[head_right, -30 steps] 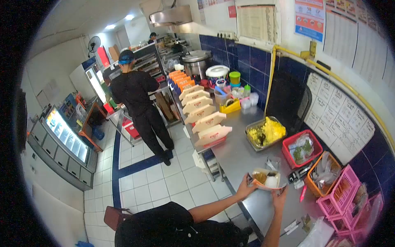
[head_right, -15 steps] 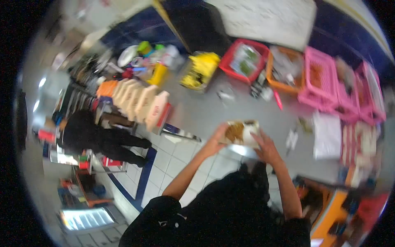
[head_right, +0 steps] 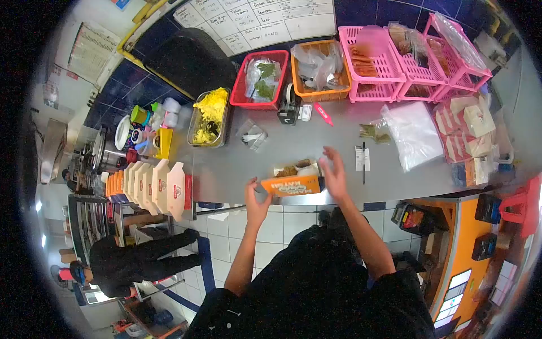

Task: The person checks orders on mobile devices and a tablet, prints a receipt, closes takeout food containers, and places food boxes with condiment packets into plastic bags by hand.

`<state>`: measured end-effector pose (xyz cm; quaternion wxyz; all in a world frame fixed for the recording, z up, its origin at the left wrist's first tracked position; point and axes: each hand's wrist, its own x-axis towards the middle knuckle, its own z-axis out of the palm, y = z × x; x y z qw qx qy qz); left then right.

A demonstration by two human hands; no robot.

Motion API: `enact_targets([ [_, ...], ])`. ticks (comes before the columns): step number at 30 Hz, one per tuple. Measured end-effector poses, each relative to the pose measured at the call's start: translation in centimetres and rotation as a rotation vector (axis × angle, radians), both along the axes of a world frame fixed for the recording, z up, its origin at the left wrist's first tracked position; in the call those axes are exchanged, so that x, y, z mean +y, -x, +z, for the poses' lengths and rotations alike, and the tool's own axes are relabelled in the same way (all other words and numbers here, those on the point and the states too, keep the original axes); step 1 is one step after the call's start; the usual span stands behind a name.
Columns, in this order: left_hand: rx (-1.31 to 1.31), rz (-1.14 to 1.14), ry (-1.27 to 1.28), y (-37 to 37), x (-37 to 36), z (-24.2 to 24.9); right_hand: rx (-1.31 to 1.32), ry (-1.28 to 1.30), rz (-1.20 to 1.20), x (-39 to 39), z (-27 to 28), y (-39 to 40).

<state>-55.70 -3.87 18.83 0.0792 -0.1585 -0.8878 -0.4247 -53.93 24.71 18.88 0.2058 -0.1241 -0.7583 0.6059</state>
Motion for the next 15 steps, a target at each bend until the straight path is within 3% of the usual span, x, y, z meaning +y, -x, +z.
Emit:
enact_targets([
  [1,-0.015,-0.037,0.006,-0.8,-0.3,0.9,0.023,0.405,-0.017,0.4,-0.1,1.2],
  [3,-0.023,-0.025,0.027,-2.4,-0.6,1.8,-0.026,0.287,0.049,1.9,-0.2,3.7],
  [5,-0.084,0.042,-0.069,-3.4,-0.9,1.2,-0.027,-0.525,0.442,3.3,-0.2,5.3],
  [9,0.001,0.031,-0.060,-3.4,-1.0,1.2,-0.092,-0.676,0.630,2.5,-1.3,7.0],
  [11,0.040,0.017,-0.028,-3.7,-1.2,1.3,-0.193,-0.191,0.573,1.7,1.4,5.8],
  [15,0.014,0.032,-0.074,-4.0,-1.1,1.1,-0.252,-0.054,0.584,1.9,2.8,3.9],
])
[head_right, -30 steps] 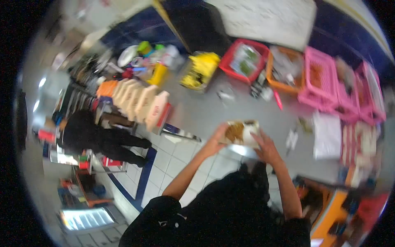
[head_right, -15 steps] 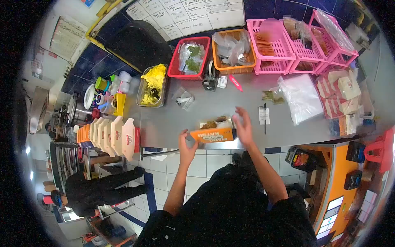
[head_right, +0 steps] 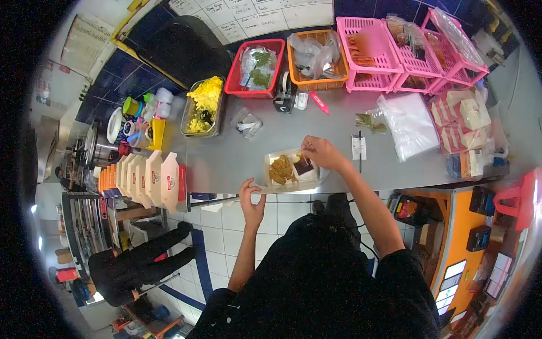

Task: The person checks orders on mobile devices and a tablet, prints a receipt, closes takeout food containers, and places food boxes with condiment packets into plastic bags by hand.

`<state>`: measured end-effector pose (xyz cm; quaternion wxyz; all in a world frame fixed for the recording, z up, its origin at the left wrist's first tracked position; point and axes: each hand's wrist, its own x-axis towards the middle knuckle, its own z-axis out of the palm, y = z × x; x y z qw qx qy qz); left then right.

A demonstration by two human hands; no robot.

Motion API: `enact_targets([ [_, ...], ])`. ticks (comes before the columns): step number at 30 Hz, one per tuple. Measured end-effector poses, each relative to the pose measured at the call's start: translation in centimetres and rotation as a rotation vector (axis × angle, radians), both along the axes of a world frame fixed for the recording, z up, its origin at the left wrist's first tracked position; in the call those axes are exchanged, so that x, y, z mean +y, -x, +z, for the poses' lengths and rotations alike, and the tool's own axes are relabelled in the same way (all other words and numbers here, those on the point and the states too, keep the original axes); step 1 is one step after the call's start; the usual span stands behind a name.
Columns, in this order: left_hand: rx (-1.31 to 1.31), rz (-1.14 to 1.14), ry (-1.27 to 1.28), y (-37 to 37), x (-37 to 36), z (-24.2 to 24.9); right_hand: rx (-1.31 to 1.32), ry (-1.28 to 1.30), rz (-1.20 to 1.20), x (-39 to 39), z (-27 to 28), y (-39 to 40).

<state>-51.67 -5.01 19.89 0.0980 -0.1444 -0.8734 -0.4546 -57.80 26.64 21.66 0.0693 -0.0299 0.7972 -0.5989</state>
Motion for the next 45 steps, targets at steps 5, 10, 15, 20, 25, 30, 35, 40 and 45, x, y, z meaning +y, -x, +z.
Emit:
enact_targets([
  [5,0.008,-0.014,0.013,0.0,0.2,-0.1,0.229,-0.544,-0.140,0.0,-4.3,-2.1],
  [10,-0.004,-0.009,0.041,0.4,1.0,0.7,0.058,-0.310,-0.149,1.2,-3.5,-1.9],
  [15,0.033,0.081,0.082,0.7,1.6,-0.1,0.037,-0.163,-0.344,3.7,-3.2,-7.4],
  [20,-0.174,0.232,-0.100,1.0,2.5,-2.6,-0.005,0.021,-0.333,-1.3,-3.6,-10.3],
  [25,-0.103,0.191,0.205,3.2,2.4,-4.6,0.019,-0.491,-0.701,-4.4,-6.0,-9.1],
  [30,-0.352,0.126,0.146,4.3,3.8,-4.4,0.034,-0.703,-0.648,-5.8,-6.9,-8.7],
  [35,-0.538,0.048,0.038,5.0,2.4,-5.0,-0.075,-0.335,-0.635,-6.8,-6.4,-8.7],
  [40,-0.526,0.081,-0.421,3.5,2.2,-5.8,0.145,0.114,-0.798,-8.2,-7.3,-9.9],
  [45,-0.544,0.095,-0.451,4.2,2.0,-6.9,0.028,-0.021,-0.781,-7.5,-7.3,-9.1],
])
